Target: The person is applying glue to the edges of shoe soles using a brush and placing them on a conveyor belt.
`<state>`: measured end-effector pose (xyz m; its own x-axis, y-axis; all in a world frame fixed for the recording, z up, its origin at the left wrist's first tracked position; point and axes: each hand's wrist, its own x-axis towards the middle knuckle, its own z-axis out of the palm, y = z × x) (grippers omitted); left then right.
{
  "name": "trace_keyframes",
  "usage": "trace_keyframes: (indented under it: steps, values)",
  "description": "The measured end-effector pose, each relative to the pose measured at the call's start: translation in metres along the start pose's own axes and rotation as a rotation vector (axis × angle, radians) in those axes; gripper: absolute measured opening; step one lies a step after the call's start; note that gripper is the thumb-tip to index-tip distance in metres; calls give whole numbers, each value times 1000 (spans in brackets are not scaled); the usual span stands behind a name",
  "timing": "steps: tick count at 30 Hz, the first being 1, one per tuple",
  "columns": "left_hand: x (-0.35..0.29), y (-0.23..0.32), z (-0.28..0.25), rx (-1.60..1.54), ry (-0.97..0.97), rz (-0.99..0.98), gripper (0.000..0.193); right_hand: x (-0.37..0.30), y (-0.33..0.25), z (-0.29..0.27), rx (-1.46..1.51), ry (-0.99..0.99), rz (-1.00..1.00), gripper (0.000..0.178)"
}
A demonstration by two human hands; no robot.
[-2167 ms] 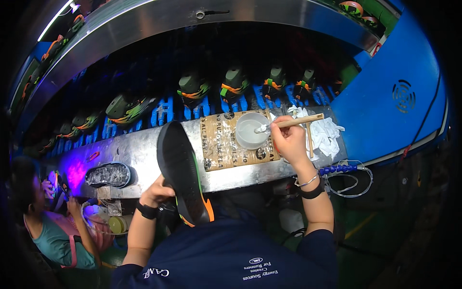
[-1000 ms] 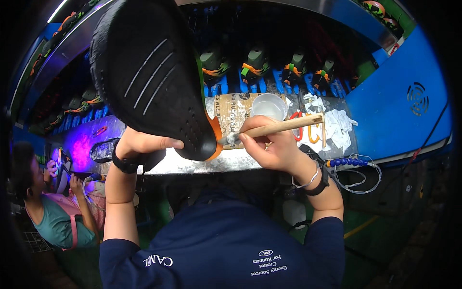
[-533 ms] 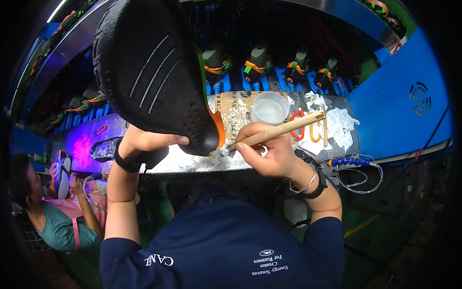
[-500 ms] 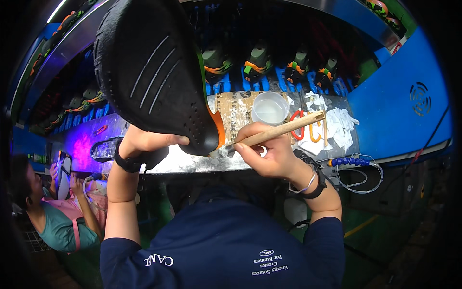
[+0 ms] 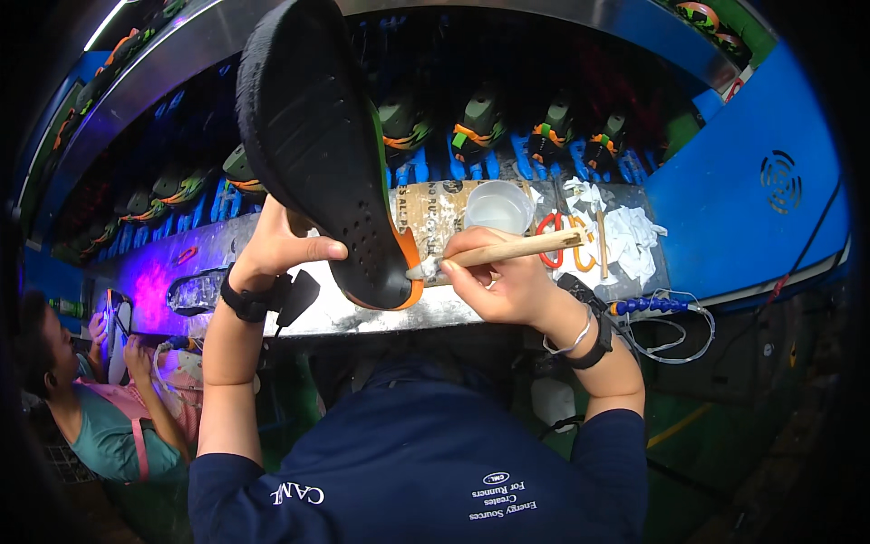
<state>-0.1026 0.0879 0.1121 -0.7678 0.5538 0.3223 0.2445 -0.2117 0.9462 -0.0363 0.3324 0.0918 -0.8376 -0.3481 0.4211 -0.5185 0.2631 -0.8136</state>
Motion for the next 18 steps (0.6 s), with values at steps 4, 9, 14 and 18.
trace_keyframes:
  steps: [4, 9, 14, 18]
  values:
    - [2, -8, 0, -59, -13, -63, 67, 8, 3, -3, -143, 49, -233, 9]
    - [7, -18, -1, -36, -55, -52, 72, 13, 3, -3, -149, 136, -274, 7]
    - [7, -22, -7, -39, -38, -80, 72, 13, 1, -5, -146, 174, -272, 8]
    - [10, -25, -10, 14, -30, -82, 71, 10, -1, -3, -64, 61, -256, 9]
